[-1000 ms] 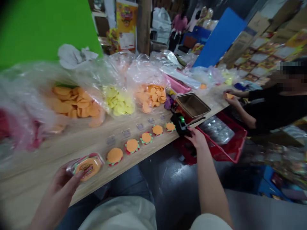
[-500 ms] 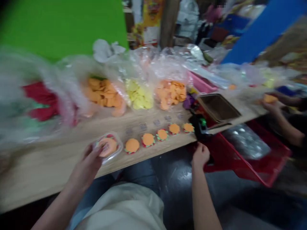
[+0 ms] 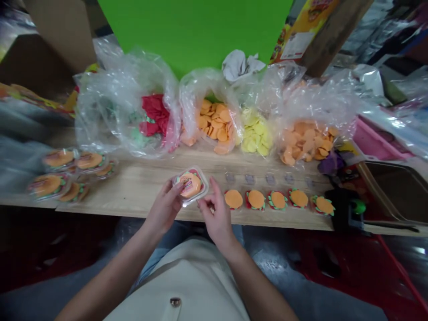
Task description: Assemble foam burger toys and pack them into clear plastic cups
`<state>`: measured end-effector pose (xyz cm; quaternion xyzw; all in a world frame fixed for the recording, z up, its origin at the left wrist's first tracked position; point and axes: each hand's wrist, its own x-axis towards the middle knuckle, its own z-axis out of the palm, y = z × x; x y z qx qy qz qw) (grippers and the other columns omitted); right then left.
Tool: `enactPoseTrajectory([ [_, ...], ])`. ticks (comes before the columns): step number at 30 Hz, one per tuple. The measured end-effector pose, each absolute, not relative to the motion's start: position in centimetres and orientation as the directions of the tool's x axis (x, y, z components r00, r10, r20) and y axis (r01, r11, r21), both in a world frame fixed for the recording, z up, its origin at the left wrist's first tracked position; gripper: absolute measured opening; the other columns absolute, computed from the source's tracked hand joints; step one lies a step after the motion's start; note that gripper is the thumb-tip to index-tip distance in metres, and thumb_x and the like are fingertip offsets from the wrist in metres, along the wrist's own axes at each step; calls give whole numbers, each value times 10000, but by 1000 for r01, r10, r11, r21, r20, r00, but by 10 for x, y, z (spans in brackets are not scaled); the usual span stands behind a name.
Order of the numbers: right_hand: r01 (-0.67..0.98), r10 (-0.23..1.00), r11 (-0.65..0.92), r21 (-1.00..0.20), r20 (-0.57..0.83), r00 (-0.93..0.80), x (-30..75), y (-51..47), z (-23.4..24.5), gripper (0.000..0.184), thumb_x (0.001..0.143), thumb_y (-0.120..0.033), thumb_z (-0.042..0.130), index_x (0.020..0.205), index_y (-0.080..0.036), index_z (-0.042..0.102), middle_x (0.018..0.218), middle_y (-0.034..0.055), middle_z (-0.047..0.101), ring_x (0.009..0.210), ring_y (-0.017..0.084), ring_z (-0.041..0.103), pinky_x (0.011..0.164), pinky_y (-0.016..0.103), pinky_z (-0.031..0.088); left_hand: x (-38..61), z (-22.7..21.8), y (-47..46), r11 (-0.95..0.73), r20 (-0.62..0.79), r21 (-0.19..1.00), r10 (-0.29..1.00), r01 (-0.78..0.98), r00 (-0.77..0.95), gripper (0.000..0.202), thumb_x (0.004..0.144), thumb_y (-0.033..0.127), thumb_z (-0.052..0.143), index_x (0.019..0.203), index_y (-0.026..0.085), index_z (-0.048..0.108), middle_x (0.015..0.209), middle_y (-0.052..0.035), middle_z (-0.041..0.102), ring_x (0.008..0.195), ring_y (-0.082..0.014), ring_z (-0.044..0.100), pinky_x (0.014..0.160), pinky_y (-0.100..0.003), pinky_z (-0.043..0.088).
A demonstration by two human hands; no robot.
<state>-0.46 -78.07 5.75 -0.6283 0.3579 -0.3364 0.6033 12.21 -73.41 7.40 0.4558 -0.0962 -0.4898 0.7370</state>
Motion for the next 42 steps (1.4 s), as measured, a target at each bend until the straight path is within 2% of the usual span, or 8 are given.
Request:
enactPoseTrajectory([
  [7, -104, -891, 52, -993, -93, 445, 15, -771, 49, 563, 811, -304, 516, 1317, -248, 275, 704, -18, 526, 641, 139, 522, 612, 288, 463, 130, 73, -728, 104, -301, 778, -804, 620, 512, 283, 720, 253, 650, 969, 189, 530, 1017, -33, 615, 874, -140, 595, 765, -265, 468],
  [12, -244, -907, -147, -958, 32, 420, 9, -771, 43, 676, 697, -334, 654, 1290, -224, 348, 1033, 79, 555, 927, 207, 529, 768, 358, 465, 139, 69, -728, 84, -358, 753, -780, 653, 514, 282, 729, 280, 640, 958, 175, 513, 970, -43, 613, 817, -141, 602, 712, -269, 481],
  [16, -410, -917, -322, -853, 174, 358, -8, -771, 59, 188, 751, -323, 598, 890, -199, 621, 863, 50, 609, 800, 183, 543, 737, 344, 448, 145, 70, -728, 103, -312, 818, -747, 566, 587, 302, 710, 276, 657, 954, 178, 509, 984, -34, 602, 853, -139, 590, 737, -274, 480],
  [18, -390, -912, -261, -883, 94, 399, -7, -770, 66, 161, 792, -322, 547, 789, -197, 648, 749, 33, 626, 710, 161, 554, 685, 311, 451, 145, 72, -728, 123, -275, 844, -737, 523, 617, 306, 700, 274, 665, 945, 178, 508, 990, -28, 598, 871, -137, 583, 766, -281, 475],
  [22, -200, -833, 139, -970, -223, 506, 15, -771, 66, 237, 780, -375, 551, 808, -172, 670, 692, 31, 646, 640, 153, 573, 593, 278, 466, 143, 75, -726, 105, -260, 860, -751, 499, 607, 314, 706, 289, 656, 962, 179, 511, 999, -33, 597, 899, -146, 573, 805, -301, 462],
  [27, 79, -747, 385, -920, -260, 613, 35, -776, 58, 206, 763, -365, 594, 769, -165, 643, 685, 18, 633, 643, 131, 558, 639, 271, 464, 149, 78, -718, 86, -219, 893, -774, 441, 594, 314, 725, 280, 644, 991, 186, 508, 969, -22, 598, 865, -132, 569, 782, -269, 458],
  [37, -42, -646, 327, -944, -256, 719, 95, -743, 19, 266, 761, -431, 584, 780, -169, 624, 688, 24, 625, 660, 143, 554, 675, 273, 445, 200, 72, -671, 134, -219, 873, -752, 469, 622, 460, 731, 362, 633, 1118, 158, 492, 1099, -117, 586, 948, -218, 585, 813, -347, 477],
  [42, -167, -443, 263, -950, -273, 854, 116, -744, 25, 357, 739, -425, 602, 1003, -185, 603, 924, 61, 642, 843, 181, 585, 770, 316, 462, 233, 46, -663, 20, -318, 923, -519, 383, 793, 475, 767, 431, 560, 1137, 161, 436, 1061, -121, 608, 890, -191, 619, 757, -325, 499],
])
